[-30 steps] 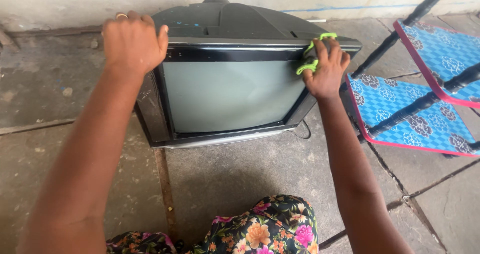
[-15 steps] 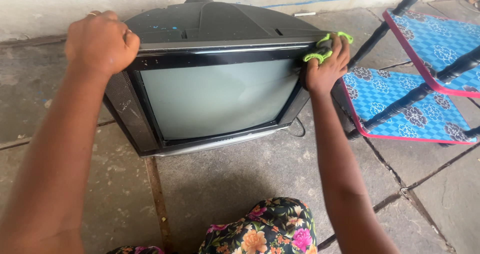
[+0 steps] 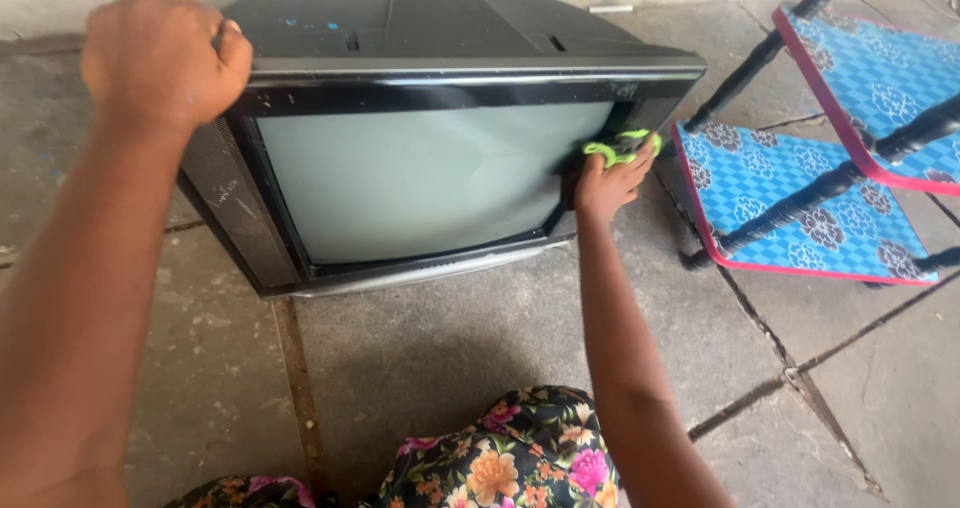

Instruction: The person sits on the floor and wipes the back and sides of a black CRT television with a green cloth. They then rotate the television to face forward and continue wiping the screen and front casing.

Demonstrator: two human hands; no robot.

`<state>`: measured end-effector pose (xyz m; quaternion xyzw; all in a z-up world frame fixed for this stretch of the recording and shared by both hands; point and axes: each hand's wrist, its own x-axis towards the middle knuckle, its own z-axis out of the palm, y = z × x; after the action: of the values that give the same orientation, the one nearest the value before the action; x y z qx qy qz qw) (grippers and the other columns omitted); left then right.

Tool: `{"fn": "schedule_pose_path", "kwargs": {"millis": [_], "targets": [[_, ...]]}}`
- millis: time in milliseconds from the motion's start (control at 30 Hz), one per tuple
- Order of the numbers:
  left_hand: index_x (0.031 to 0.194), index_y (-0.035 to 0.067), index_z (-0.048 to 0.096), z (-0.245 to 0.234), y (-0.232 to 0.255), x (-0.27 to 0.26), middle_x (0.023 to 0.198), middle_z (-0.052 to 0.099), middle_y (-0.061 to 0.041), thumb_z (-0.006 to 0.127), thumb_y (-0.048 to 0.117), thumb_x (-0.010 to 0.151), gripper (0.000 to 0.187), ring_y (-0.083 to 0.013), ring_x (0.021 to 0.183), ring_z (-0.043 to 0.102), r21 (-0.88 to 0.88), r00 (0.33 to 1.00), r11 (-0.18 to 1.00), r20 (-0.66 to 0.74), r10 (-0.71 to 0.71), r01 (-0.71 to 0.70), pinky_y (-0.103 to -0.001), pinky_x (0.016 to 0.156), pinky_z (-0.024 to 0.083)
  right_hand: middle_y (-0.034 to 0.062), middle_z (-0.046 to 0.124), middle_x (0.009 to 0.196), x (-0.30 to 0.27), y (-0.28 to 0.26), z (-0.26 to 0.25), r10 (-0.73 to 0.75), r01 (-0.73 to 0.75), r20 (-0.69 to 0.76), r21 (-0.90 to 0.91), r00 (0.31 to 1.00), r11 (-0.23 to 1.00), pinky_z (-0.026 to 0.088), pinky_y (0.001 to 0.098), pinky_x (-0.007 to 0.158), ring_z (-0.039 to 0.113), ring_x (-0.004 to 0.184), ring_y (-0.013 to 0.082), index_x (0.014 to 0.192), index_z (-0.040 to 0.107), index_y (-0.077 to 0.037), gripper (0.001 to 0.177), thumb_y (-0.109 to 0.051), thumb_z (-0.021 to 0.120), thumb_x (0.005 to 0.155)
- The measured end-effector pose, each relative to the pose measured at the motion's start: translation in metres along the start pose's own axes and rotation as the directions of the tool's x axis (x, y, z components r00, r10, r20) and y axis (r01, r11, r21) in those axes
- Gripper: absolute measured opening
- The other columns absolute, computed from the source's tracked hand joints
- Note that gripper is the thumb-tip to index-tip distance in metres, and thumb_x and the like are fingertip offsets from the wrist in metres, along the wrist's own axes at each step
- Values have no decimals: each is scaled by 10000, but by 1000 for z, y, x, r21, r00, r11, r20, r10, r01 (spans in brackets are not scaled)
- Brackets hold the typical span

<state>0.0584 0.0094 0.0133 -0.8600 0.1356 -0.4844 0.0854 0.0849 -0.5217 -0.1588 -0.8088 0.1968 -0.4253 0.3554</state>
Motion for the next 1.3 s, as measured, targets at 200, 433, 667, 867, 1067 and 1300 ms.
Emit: {"fn": "schedule_pose_path", "kwargs": {"millis": [200, 433, 667, 867, 1067, 1300], "targets": [[691, 128, 708, -8, 0, 2, 753, 649, -28, 623, 272, 900, 268, -219, 752, 627, 7, 1000, 1000, 16, -6, 6, -352, 578, 492, 179, 199, 1693, -40, 38, 18, 95, -93, 64, -27, 993, 995, 194, 663, 1178, 310, 1520, 395, 1650, 128, -135, 952, -332, 601, 848], [648, 139, 703, -20, 7, 8, 764, 663, -33, 641, 304, 935, 337, -215, 659, 624, 41, 999, 999, 27, -21, 20, -346, 533, 498, 142, 199, 1695, -77, 76, 34, 240, -238, 146, -30, 960, 971, 212, 666, 1166, 317, 1519, 378, 1648, 125, -153, 943, -289, 616, 854], [667, 132, 706, -16, 6, 8, 695, 644, -38, 630, 298, 974, 358, -240, 615, 622, 15, 995, 999, 86, -52, 51, -369, 550, 516, 230, 198, 1623, -106, 123, 59, 374, -417, 251, 145, 893, 897, 351, 540, 1196, 346, 1457, 446, 1653, 75, -146, 958, -189, 640, 881], [691, 124, 672, -17, 10, 7, 660, 623, -32, 675, 306, 944, 312, -252, 574, 603, -17, 988, 992, 86, -125, 127, -365, 444, 487, 221, 214, 1627, -126, 103, 76, 548, -612, 292, 216, 784, 761, 388, 459, 1184, 403, 1431, 394, 1640, 8, -136, 926, -27, 567, 909], [726, 129, 668, -25, 13, 7, 710, 636, -28, 686, 270, 925, 246, -248, 623, 613, -57, 996, 995, -4, -87, 87, -358, 462, 490, 260, 375, 1597, -210, 49, 99, 465, -544, 329, 213, 822, 812, 377, 468, 1210, 470, 1418, 417, 1665, 103, -107, 877, 36, 508, 900], [732, 125, 695, -13, 11, 7, 723, 649, -73, 670, 292, 933, 262, -290, 644, 618, -67, 989, 987, 47, -143, 145, -404, 499, 503, 318, 148, 1648, -255, 16, 109, 365, -436, 300, 218, 881, 873, 234, 522, 1243, 268, 1473, 486, 1624, -67, -94, 961, 49, 549, 900]]}}
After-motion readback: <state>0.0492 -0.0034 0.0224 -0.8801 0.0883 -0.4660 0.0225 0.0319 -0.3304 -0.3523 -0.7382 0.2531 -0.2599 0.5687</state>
